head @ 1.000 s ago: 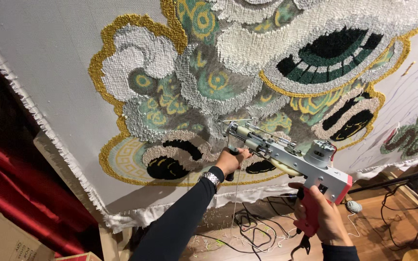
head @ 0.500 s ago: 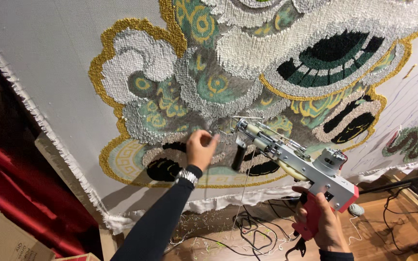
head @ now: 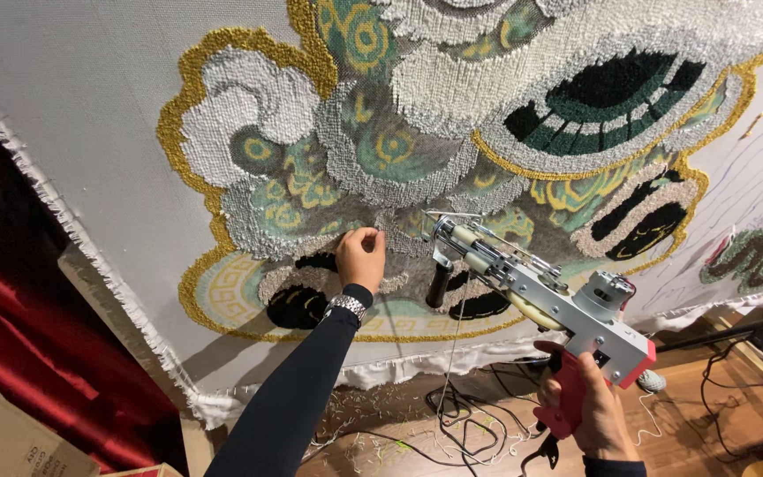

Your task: The person uses a handheld tufting gun to apply yarn to a large canvas stretched on a frame, creating a colorful skull design. They then use scissors to trim the yarn loops for a smooth finish.

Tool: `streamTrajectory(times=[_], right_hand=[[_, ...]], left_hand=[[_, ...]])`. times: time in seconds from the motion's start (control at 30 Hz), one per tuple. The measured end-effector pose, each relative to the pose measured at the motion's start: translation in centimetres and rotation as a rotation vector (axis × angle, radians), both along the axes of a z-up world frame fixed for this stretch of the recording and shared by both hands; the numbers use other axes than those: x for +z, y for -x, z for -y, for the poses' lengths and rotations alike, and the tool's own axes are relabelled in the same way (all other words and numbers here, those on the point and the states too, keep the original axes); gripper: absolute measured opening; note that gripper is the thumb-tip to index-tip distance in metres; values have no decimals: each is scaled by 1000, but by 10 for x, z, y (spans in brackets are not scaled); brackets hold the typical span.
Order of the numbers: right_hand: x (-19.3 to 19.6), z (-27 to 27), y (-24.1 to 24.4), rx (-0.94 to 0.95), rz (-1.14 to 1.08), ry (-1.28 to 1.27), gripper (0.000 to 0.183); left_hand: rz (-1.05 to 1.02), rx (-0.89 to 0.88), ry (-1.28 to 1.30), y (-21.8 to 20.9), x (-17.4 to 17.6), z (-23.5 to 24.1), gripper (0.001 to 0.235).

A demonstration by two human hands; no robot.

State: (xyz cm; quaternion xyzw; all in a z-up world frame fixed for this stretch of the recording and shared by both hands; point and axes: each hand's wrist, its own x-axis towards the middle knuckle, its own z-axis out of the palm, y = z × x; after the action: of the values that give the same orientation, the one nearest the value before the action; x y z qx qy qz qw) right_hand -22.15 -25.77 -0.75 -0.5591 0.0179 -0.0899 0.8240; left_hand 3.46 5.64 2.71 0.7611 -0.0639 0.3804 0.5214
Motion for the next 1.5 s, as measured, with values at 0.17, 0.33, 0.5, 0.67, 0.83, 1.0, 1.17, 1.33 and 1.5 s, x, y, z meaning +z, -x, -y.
streamTrajectory(times=[0.17, 0.33, 0.5, 0.67, 0.83, 1.0, 1.17, 1.33, 1.5], right_hand=[[6, 6, -6, 36, -35, 8, 79], [13, 14, -10, 102, -51, 31, 82], [5, 20, -12, 231, -33, -61, 83], [1, 18, -12, 180, -200, -71, 81], [-5, 24, -15, 98, -201, 12, 78], [-14, 28, -16, 69, -134, 33, 68], [-20, 22, -16, -70, -223, 47, 55], [-26, 24, -12, -83, -208, 55, 50], [-25, 27, -9, -82, -232, 24, 51]], left_hand=[[39, -130, -61, 13, -14, -7, 15], [139, -58, -282, 38, -25, -1, 22], [-151, -551, -62, 56, -38, 26, 31], [-432, -915, 146, 54, -45, 53, 51], [-597, -908, 204, 57, -58, 58, 39], [-613, -873, 191, 55, -67, 61, 32], [-642, -828, 229, 57, -78, 62, 26], [-667, -866, 246, 66, -79, 60, 25], [-673, -840, 247, 67, -86, 66, 27]])
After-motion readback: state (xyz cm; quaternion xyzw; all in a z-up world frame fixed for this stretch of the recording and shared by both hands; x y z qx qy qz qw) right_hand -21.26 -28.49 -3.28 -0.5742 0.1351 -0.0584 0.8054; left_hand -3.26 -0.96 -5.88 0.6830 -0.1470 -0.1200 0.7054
